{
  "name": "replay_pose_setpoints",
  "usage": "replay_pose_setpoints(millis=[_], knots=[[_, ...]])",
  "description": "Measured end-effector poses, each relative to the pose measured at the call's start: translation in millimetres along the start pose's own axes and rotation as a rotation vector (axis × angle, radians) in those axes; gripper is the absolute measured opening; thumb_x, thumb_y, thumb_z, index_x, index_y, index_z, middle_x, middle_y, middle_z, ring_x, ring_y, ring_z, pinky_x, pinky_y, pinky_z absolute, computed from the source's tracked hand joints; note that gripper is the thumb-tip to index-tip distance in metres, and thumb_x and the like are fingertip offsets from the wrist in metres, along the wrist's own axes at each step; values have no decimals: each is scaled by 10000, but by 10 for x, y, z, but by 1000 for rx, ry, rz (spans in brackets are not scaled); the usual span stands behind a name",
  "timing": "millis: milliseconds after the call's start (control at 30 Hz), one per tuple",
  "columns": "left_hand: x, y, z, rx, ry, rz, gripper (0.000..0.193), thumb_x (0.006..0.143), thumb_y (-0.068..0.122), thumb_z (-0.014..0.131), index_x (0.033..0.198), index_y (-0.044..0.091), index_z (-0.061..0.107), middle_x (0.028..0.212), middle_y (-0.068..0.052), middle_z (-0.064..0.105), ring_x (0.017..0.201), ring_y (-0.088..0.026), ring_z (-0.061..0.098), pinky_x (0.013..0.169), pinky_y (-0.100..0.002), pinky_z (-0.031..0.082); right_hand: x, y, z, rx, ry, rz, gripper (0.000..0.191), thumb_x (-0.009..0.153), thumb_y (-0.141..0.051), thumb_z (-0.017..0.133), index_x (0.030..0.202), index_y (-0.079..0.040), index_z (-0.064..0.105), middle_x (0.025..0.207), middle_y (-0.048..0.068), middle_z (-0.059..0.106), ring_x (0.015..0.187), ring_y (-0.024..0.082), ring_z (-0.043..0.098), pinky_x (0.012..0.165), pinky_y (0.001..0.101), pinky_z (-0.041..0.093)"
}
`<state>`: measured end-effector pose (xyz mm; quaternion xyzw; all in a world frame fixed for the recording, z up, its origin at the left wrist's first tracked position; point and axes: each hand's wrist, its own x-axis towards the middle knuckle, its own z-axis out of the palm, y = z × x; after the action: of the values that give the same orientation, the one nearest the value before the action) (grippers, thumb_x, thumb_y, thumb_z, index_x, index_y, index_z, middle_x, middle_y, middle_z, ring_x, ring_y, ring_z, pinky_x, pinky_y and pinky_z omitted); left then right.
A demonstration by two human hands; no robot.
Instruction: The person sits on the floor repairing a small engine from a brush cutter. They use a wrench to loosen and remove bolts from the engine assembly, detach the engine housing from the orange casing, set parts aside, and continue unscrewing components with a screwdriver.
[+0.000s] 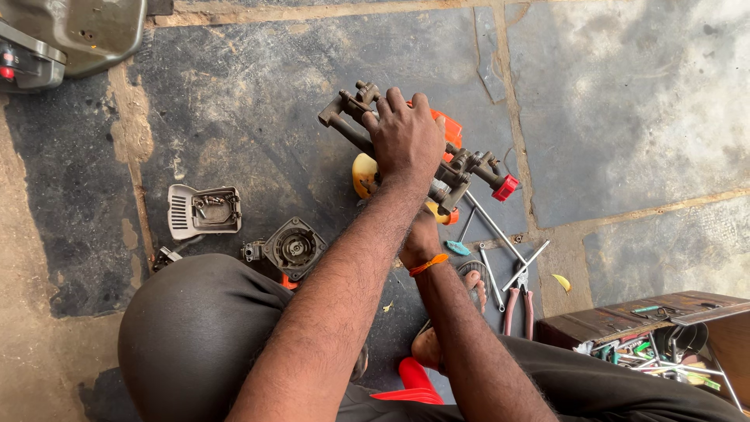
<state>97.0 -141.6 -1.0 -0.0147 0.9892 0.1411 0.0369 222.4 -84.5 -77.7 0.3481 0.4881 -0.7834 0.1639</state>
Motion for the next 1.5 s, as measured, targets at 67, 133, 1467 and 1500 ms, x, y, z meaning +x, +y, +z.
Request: replay_pose_setpoints(millis=[67, 133, 1467, 1500], knots=[[-2, -2, -8, 4, 1, 3, 477, 979, 494, 587, 1249, 102, 613, 1252, -166, 533, 1216, -282, 538, 1013, -540, 417, -3, -21, 67, -24, 4, -17, 395, 951, -55, 668, 1295, 109, 560, 1050, 154, 663, 896, 206, 692, 699, 353, 597], [-6, -8, -13, -5, -1, -1, 469, 994, 489, 584, 1250, 97, 618, 1256, -166, 536, 1226, -282, 538, 1013, -531, 421, 12, -26, 120, 70, -5, -35, 395, 936, -76, 670, 1265, 119, 572, 1005, 150, 662, 817, 209, 693, 647, 351, 607], [-4, -32, 6, 10, 54, -12, 471, 983, 496, 606, 1234, 98, 620, 1251, -164, 558, 1209, -281, 567, 1023, -543, 438, 16, -379, -892, -474, -400, 170, 247, 1037, -215, 528, 1191, -47, 624, 960, 83, 695, 845, 155, 692, 831, 327, 588], [-5, -39, 10, 11, 55, -13, 472, 977, 501, 603, 1223, 99, 621, 1259, -171, 553, 1202, -286, 567, 1010, -543, 439, -11, -342, -839, -391, -452, 188, 246, 1037, -205, 511, 1201, -37, 585, 987, 101, 698, 865, 173, 712, 845, 345, 600]])
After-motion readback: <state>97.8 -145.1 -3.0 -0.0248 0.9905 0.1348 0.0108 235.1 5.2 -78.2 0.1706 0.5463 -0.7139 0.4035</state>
